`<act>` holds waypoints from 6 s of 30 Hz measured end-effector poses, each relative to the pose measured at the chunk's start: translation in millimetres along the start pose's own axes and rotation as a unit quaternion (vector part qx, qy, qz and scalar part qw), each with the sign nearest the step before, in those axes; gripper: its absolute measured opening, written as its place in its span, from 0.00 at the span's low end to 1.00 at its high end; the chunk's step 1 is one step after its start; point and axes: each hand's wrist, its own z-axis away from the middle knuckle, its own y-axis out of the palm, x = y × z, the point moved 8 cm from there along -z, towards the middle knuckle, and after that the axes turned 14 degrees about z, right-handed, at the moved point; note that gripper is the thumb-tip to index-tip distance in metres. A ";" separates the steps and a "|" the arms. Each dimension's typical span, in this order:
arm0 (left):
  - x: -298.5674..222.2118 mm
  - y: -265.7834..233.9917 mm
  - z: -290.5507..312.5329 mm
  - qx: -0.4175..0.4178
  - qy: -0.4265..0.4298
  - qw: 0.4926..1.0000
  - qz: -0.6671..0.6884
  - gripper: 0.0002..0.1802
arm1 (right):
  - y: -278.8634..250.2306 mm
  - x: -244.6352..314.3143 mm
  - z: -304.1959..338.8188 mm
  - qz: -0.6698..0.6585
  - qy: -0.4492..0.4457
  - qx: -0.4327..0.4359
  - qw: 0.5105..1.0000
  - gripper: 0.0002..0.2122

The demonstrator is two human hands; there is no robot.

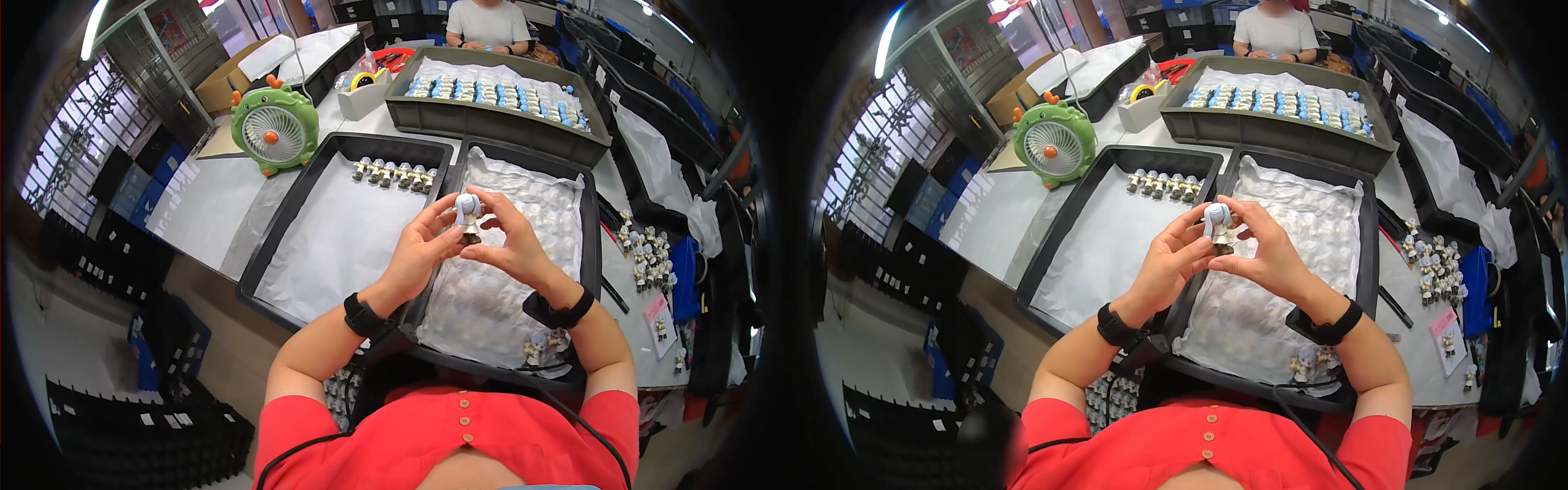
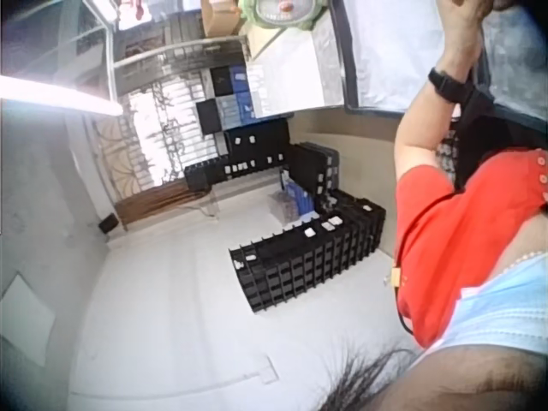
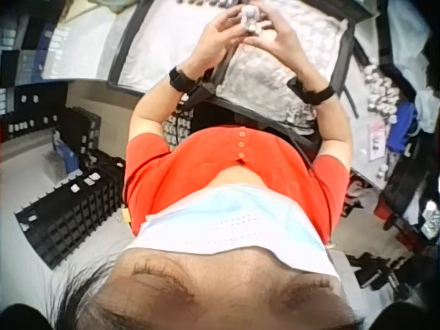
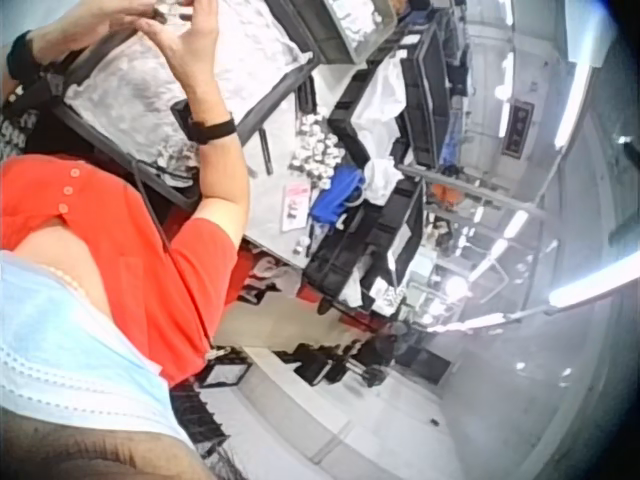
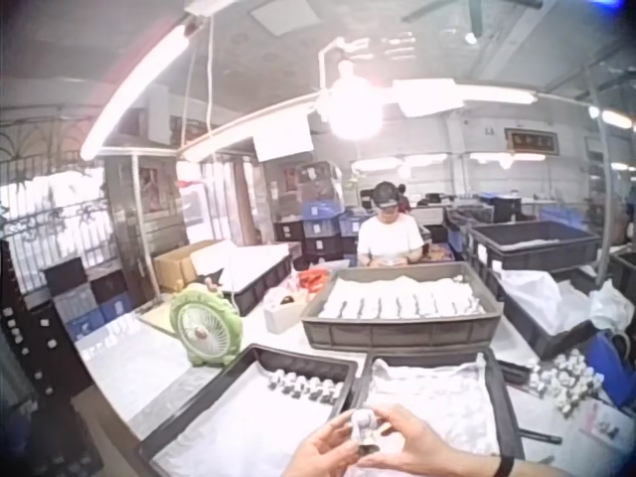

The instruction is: The person assembles small, white, snowman-like decorative figures by hand. They pick up individual components from a tray, attach them together, and place the completed figures into a black tray lined with white tissue paper. The process is repeated for multiple units throughout the clip.

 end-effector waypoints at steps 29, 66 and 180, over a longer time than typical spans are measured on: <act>-14.5 15.9 11.1 0.092 0.113 0.983 -0.115 0.19 | -3.0 19.8 14.0 0.053 -0.115 -0.110 0.986 0.29; -16.9 1.3 10.4 0.001 0.104 0.990 -0.092 0.25 | 15.1 -17.1 4.7 -0.194 0.072 0.021 0.978 0.23; 18.8 56.9 -31.2 0.198 -0.171 0.938 0.227 0.20 | 65.1 -52.0 22.0 -0.611 0.242 0.221 0.720 0.13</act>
